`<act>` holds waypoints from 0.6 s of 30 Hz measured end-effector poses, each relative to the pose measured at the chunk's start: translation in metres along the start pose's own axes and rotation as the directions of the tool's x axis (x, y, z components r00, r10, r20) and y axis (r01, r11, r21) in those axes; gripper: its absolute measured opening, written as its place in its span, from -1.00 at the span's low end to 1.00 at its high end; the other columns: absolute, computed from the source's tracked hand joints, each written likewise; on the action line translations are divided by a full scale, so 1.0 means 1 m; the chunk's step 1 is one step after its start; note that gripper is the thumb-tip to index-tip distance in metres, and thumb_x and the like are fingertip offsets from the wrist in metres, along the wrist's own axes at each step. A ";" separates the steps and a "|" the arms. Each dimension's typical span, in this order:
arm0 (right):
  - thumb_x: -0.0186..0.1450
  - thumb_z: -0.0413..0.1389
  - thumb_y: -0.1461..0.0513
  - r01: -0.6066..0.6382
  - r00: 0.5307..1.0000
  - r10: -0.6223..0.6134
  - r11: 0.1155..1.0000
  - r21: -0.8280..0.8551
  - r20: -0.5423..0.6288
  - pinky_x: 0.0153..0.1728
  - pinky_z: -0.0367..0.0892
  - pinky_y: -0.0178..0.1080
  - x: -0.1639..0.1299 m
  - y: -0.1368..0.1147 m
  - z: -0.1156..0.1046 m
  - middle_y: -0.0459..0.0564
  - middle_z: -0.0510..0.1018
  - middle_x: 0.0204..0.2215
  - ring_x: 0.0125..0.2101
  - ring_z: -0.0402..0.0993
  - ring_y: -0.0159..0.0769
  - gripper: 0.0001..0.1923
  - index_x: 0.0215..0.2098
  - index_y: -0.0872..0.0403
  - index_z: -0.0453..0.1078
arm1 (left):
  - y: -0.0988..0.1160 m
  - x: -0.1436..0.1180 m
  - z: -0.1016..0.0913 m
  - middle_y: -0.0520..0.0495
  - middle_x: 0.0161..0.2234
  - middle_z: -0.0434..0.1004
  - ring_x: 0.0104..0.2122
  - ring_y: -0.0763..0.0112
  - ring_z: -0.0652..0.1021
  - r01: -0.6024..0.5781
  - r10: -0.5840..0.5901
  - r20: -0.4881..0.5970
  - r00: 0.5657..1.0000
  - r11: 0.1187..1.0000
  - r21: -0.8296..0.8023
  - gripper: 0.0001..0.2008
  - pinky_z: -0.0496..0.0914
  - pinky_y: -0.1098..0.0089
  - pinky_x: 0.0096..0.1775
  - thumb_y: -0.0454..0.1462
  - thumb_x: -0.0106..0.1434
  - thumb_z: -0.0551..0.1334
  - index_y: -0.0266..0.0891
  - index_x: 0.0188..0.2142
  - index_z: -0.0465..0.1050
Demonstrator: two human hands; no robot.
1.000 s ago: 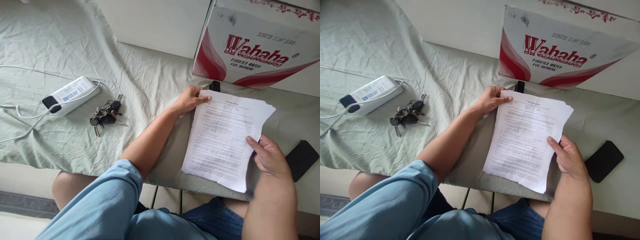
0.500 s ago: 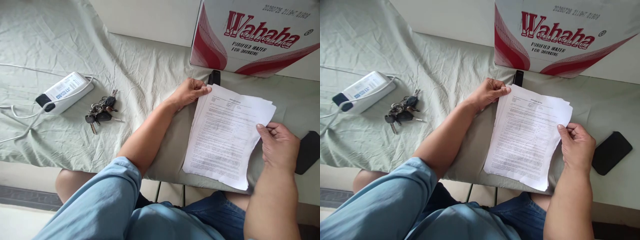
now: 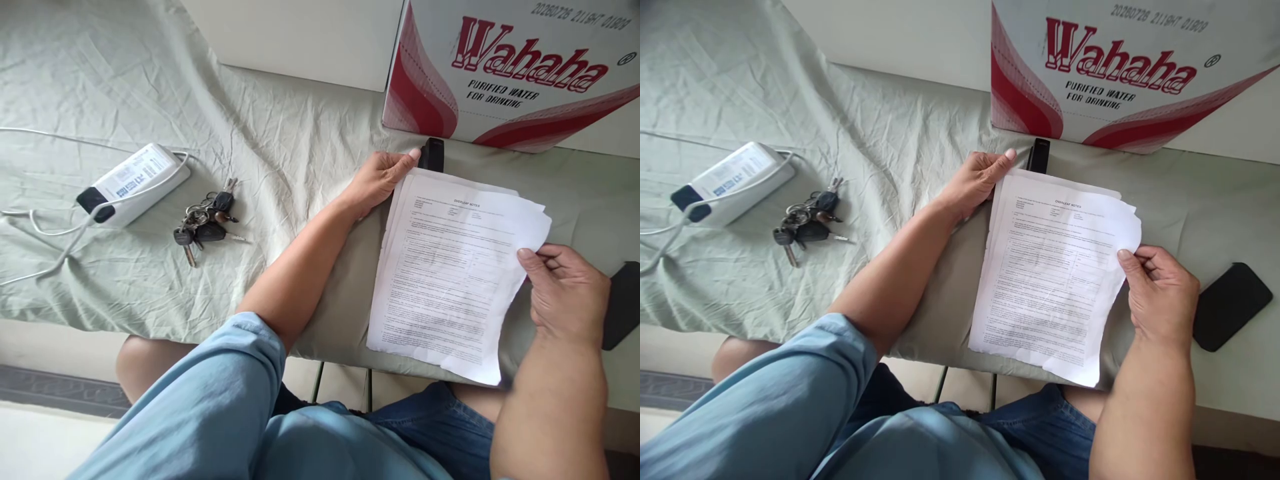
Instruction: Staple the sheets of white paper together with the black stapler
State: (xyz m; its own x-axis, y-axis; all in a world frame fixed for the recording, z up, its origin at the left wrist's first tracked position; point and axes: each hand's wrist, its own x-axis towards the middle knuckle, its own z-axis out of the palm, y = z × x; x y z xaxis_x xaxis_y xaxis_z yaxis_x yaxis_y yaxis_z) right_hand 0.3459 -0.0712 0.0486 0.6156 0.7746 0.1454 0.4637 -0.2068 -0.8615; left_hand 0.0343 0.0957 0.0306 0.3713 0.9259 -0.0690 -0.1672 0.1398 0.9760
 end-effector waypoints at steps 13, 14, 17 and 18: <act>-0.06 0.64 -0.09 0.059 0.997 -0.060 0.998 -0.008 -0.038 -0.50 0.18 -0.20 0.000 -0.006 0.006 -0.17 0.46 -0.62 -0.56 0.30 -0.35 -0.52 -0.37 0.03 0.70 | 0.017 -0.007 0.002 -0.02 -0.32 0.53 -0.28 0.39 0.45 -0.033 0.032 0.020 0.999 0.998 0.047 -0.67 0.35 0.34 -0.25 -0.01 0.62 0.44 -0.17 -0.20 0.60; -0.07 0.64 -0.09 0.057 0.997 -0.058 0.998 -0.017 -0.041 -0.50 0.19 -0.19 0.001 -0.007 0.007 -0.17 0.44 -0.63 -0.57 0.30 -0.34 -0.51 -0.37 0.02 0.69 | 0.018 -0.008 0.002 -0.02 -0.33 0.49 -0.30 0.41 0.41 -0.028 0.027 0.012 1.000 0.998 0.051 -0.66 0.32 0.34 -0.29 -0.02 0.65 0.40 -0.17 -0.21 0.59; -0.11 0.64 -0.15 0.078 0.995 -0.079 0.997 -0.018 -0.064 -0.49 0.21 -0.14 0.006 -0.003 0.006 -0.12 0.47 -0.62 -0.57 0.32 -0.30 -0.45 -0.39 0.02 0.67 | 0.018 -0.007 0.003 -0.01 -0.34 0.35 -0.37 0.48 0.36 -0.039 0.040 -0.004 0.999 0.995 0.092 -0.56 0.21 0.38 -0.38 0.05 0.71 0.29 -0.21 -0.21 0.58; -0.11 0.64 -0.17 0.088 0.994 -0.090 0.996 -0.027 -0.057 -0.48 0.21 -0.12 0.007 -0.001 0.005 -0.10 0.48 -0.60 -0.56 0.33 -0.29 -0.43 -0.39 0.01 0.65 | 0.018 -0.006 0.004 -0.01 -0.34 0.34 -0.38 0.50 0.38 -0.048 0.048 -0.005 0.999 0.994 0.098 -0.50 0.21 0.40 -0.39 0.11 0.72 0.26 -0.22 -0.20 0.59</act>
State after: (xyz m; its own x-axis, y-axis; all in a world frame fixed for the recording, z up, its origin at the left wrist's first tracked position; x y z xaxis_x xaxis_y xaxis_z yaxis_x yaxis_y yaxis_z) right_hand 0.3468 -0.0624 0.0481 0.6068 0.7548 0.2493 0.5328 -0.1535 -0.8322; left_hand 0.0323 0.0913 0.0497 0.3579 0.9335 -0.0227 -0.0948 0.0605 0.9937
